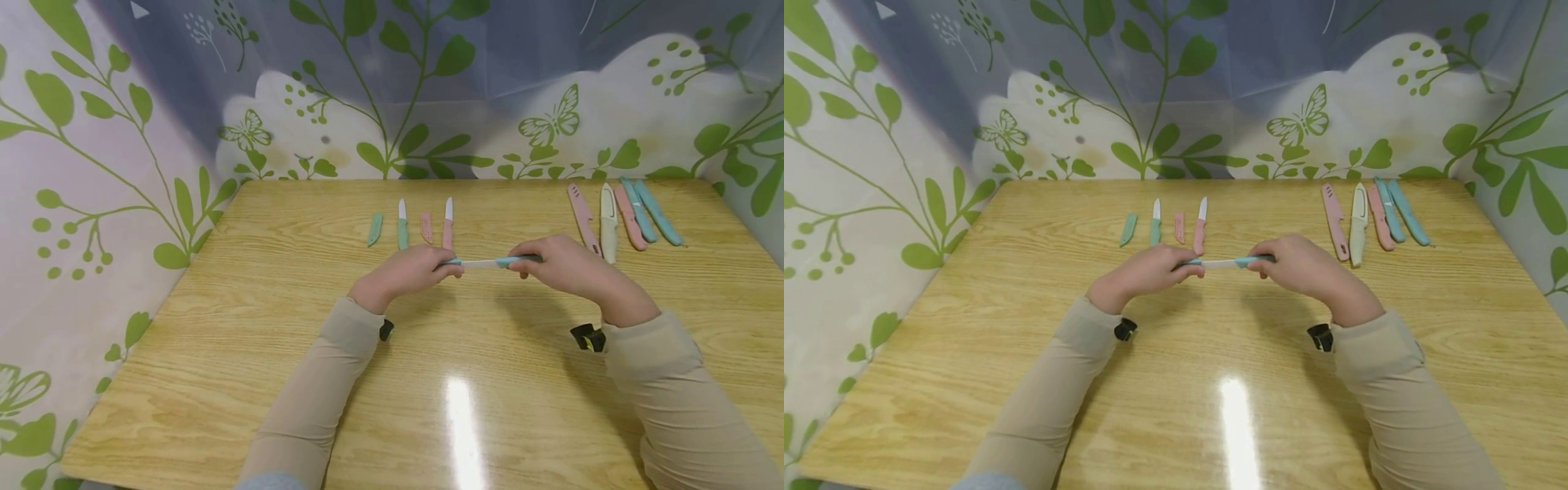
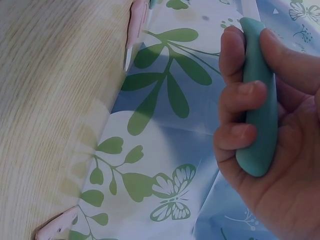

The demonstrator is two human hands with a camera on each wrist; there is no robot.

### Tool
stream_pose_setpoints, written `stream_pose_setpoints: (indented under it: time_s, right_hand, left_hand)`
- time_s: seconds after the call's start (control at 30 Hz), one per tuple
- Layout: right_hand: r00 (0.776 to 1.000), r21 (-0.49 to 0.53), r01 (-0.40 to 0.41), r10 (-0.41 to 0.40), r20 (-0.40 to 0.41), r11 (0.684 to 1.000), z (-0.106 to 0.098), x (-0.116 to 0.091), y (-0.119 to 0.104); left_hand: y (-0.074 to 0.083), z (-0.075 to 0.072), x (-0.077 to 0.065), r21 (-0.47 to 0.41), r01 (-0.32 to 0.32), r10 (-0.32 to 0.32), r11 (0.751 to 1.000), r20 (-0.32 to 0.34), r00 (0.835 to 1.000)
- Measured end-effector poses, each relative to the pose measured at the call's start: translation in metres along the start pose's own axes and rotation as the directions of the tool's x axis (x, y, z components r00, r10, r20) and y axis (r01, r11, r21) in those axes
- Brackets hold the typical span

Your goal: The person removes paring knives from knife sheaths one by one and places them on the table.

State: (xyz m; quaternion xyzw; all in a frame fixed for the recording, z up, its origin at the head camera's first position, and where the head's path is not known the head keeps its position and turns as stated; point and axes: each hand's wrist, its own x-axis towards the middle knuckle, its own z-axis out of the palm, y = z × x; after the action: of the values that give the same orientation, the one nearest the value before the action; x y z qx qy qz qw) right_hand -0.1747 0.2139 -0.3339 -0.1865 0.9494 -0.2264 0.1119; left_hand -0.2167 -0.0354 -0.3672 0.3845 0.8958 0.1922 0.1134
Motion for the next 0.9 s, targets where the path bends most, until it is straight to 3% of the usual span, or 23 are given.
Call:
stream_pose_setpoints:
  time_s: [0.9]
  right_hand:
    - [1.0,0.012,-0.002,0.002,0.006,1.0,-0.002,-0.0006,0.0028]
  left_hand:
    - [-0.0007,-0.0012,-0.0014,-0.007,-0.003,0.003,1.0,0.002,1.0]
